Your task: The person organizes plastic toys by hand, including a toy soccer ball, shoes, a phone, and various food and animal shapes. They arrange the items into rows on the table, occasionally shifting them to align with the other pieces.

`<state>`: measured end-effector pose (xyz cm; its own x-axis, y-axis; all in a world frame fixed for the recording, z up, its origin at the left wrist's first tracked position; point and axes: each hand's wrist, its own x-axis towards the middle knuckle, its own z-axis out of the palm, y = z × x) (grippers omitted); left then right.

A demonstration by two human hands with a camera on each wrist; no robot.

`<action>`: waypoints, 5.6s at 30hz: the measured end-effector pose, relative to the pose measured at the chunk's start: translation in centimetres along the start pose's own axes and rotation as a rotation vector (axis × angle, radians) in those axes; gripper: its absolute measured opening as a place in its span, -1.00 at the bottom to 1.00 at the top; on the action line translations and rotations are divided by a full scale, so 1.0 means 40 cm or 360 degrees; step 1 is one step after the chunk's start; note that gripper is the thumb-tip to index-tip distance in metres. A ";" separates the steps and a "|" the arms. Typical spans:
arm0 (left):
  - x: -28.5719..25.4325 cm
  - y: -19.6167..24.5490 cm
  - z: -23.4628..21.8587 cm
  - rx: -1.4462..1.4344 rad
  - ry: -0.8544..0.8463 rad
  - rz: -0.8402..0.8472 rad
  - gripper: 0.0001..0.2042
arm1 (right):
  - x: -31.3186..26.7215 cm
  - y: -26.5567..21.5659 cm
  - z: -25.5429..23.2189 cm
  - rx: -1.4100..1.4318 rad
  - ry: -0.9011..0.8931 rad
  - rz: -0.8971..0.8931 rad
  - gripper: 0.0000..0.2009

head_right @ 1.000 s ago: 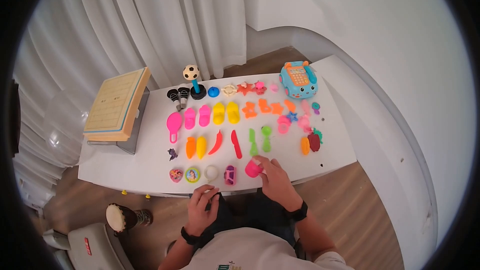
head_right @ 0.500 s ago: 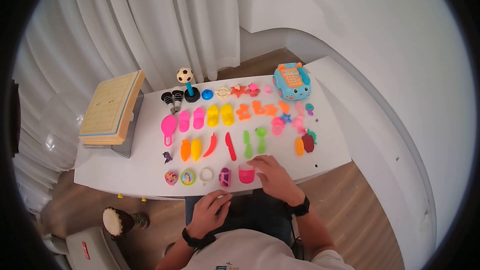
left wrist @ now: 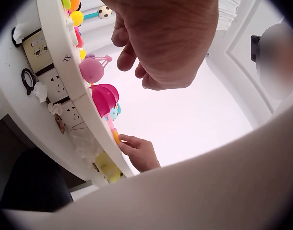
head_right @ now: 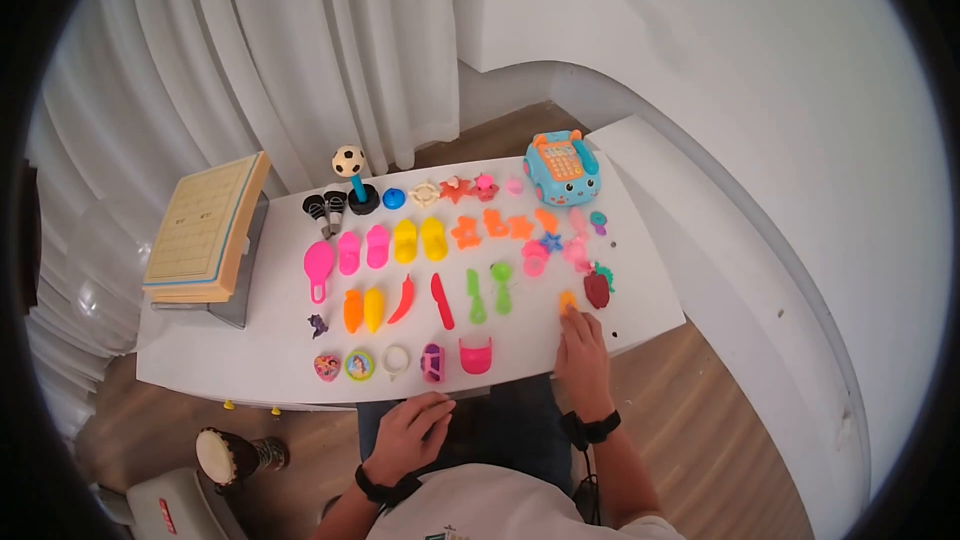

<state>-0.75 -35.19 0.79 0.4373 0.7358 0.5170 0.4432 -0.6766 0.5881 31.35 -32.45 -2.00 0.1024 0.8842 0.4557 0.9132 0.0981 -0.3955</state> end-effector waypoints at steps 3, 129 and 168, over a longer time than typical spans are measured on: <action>0.007 0.006 -0.003 0.0004 -0.0012 0.0025 -0.69 | -0.029 -0.056 -0.005 0.0105 -0.0018 -0.0078 -0.67; -0.151 -0.386 -0.295 -0.0179 0.1068 -0.1069 -0.43 | 0.288 0.053 0.079 0.0213 -0.0344 -0.0249 -0.77; -0.157 -0.430 -0.261 -0.0174 0.1216 -0.1180 -0.37 | 0.321 0.199 -0.064 0.0121 -0.0188 -0.0282 -0.76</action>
<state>-19.29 -27.88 -6.10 -0.5351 0.8106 0.2380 0.3080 -0.0751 0.9484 40.96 -21.48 2.76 -0.1080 0.8969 0.4288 0.8800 0.2870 -0.3785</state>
